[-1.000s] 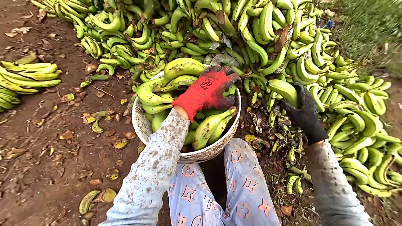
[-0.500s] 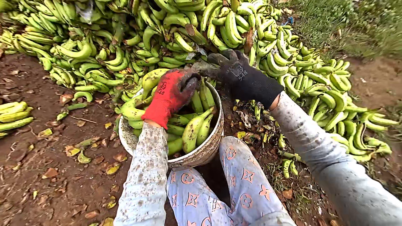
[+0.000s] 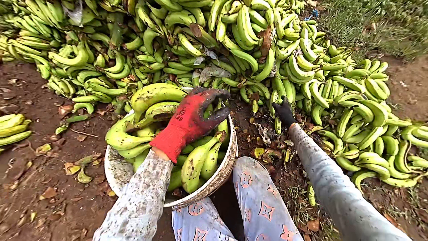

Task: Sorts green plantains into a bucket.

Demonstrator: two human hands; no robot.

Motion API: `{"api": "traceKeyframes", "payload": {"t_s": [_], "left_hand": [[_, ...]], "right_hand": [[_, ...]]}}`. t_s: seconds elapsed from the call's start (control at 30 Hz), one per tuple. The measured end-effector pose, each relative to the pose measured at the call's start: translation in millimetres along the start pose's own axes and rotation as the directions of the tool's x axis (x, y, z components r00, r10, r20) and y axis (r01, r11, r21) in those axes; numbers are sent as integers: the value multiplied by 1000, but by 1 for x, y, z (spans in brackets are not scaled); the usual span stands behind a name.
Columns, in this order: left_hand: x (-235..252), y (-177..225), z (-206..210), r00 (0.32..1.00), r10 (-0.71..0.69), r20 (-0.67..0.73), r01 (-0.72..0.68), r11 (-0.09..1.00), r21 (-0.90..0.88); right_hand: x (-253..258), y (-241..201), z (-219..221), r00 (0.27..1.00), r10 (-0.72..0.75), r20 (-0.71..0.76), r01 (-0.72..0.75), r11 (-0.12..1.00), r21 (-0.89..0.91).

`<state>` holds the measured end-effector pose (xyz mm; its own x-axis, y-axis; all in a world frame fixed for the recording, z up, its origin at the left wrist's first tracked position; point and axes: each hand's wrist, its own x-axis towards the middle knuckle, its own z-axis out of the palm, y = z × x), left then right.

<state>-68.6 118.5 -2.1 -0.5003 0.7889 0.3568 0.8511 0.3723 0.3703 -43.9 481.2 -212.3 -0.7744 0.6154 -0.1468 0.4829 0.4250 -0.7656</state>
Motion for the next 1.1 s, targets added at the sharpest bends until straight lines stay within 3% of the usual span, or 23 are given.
{"api": "traceKeyframes", "payload": {"t_s": [0.1,0.23,0.37,0.5,0.6,0.63,0.67,0.73,0.83,0.9,0.97,1.0,1.03,1.1], "left_hand": [[4,0,2,1000,13,24,-15,997,82],[0,4,2,999,10,34,-14,991,131],[5,1,4,999,19,26,-22,989,144],[17,2,7,999,-12,39,6,989,148],[19,3,7,999,-40,31,35,987,160],[18,3,7,999,-42,26,37,985,170],[18,3,7,999,-47,27,41,982,183],[18,4,7,996,-80,27,73,977,201],[21,9,8,987,-157,31,144,956,256],[21,13,2,990,-137,19,126,948,292],[13,14,-8,990,27,-139,13,961,278],[6,13,-15,943,133,-305,-54,966,254],[0,11,-24,842,218,-493,-109,964,241],[-15,2,-46,569,233,-788,-137,972,189]], "right_hand": [[42,12,-14,958,239,-160,-245,969,-15],[74,9,-18,935,318,-160,-294,943,154],[110,20,17,920,352,-174,-379,913,-152],[100,27,5,935,319,-156,-345,919,-189],[66,47,0,973,223,-55,-226,897,-379],[48,55,-2,982,188,-12,-179,913,-366],[28,59,-3,986,168,15,-157,946,-285],[-13,66,-1,979,195,52,-198,978,69],[-68,44,-7,980,173,94,-197,879,435],[-98,1,-22,997,64,36,-74,844,532],[-125,-54,-45,991,-128,-47,131,800,586],[-137,-83,-59,964,-258,-57,241,769,591],[-147,-115,-71,917,-390,-83,360,721,593],[-159,-182,-80,776,-609,-162,582,594,556]]}}
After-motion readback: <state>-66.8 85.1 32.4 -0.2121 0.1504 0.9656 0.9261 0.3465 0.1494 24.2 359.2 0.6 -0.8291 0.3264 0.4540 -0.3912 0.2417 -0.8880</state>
